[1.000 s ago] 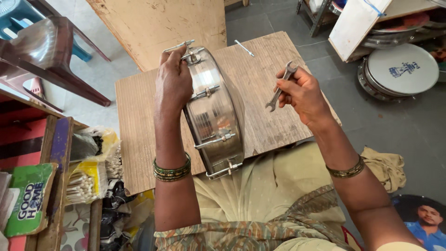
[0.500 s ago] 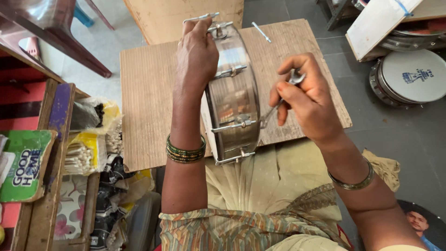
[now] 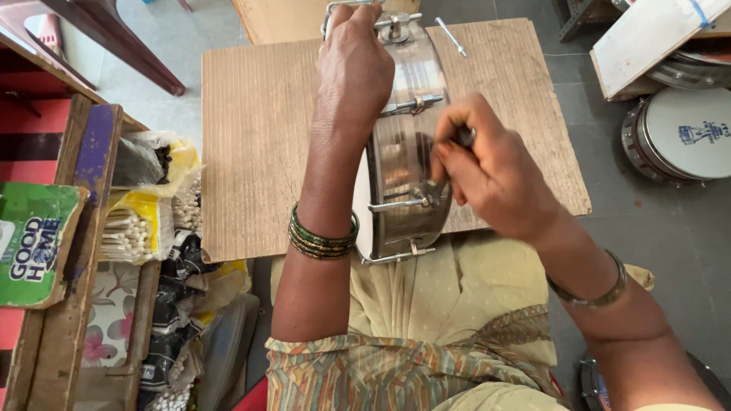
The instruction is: The person uses a small wrench and their hands to tighten and adjust the tension rods around the rim of a snare drum.
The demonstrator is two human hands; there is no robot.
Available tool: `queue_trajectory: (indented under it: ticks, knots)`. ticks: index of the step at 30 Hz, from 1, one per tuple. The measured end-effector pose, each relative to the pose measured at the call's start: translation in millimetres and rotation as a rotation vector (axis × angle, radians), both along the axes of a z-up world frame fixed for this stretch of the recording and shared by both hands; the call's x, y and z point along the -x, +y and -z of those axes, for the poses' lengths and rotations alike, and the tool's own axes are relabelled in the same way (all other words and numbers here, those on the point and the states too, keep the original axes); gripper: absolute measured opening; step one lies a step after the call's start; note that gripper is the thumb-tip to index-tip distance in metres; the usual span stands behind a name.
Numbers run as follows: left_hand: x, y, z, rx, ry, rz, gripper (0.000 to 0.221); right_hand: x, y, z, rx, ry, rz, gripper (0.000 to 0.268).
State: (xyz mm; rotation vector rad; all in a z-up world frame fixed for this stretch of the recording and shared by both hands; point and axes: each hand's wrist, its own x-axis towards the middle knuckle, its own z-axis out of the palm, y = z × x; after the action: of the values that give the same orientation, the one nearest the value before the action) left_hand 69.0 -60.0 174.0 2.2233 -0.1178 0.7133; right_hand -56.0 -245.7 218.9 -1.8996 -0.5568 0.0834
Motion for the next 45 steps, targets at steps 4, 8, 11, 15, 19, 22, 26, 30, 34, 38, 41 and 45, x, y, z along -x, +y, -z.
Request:
queue_trajectory:
  ticks: [4, 8, 11, 15, 19, 22, 26, 30, 34, 38, 41, 45]
  knots:
    - [-4.9, -6.7, 6.5, 0.039, -0.091, -0.035, 0.031, 21.8, -17.2, 38.5, -0.087, -0.37, -0.019, 0.012]
    - [-12.2, -7.1, 8.1, 0.037, -0.039, -0.046, 0.031, 45.1, -38.7, 112.9, 0.119, -0.962, -0.174, 0.024]
    - [-11.7, -9.0, 10.0, 0.054, -0.049, -0.047, 0.033, 45.5, -42.0, 143.2, 0.144, -1.115, -0.33, 0.016]
    - [-16.3, -5.8, 6.8, 0.033, -0.025, -0.035, 0.034, 64.9, -48.6, 109.7, -0.203, -0.951, -0.362, 0.011]
    - [-8.1, 5.8, 5.2, 0.026, 0.076, -0.012, 0.029, 66.9, -52.4, 55.4, -0.403, -0.44, 0.066, 0.007]
    - [-2.3, 7.7, 1.5, 0.043, -0.008, 0.009, 0.026, 29.7, -47.7, 21.3, -0.426, -0.077, -0.036, 0.012]
    - [-1.0, 6.8, 0.6, 0.032, -0.002, -0.012, 0.029, -9.3, -24.2, 3.2, -0.318, 0.083, -0.116, 0.011]
    - [-0.6, 1.5, 2.7, 0.043, -0.027, -0.009, 0.034, -29.2, -8.4, -3.1, -0.197, 0.187, -0.132, 0.01]
    - [0.6, -2.5, 1.6, 0.062, 0.048, -0.026, 0.03, -31.2, -8.3, 1.1, -0.108, 0.134, -0.131, 0.01]
    - [4.6, -0.1, 1.1, 0.072, 0.007, -0.009, 0.031, 9.0, -23.8, 47.7, 0.01, -0.549, -0.191, 0.013]
    - [6.4, -0.8, 2.5, 0.1, 0.019, 0.007, 0.032, 26.5, -26.9, 96.9, -0.12, -0.805, -0.317, 0.035]
    - [-0.3, -3.3, 4.3, 0.076, -0.011, -0.009, 0.029, 44.4, -36.5, 114.1, 0.188, -1.218, -0.469, 0.032]
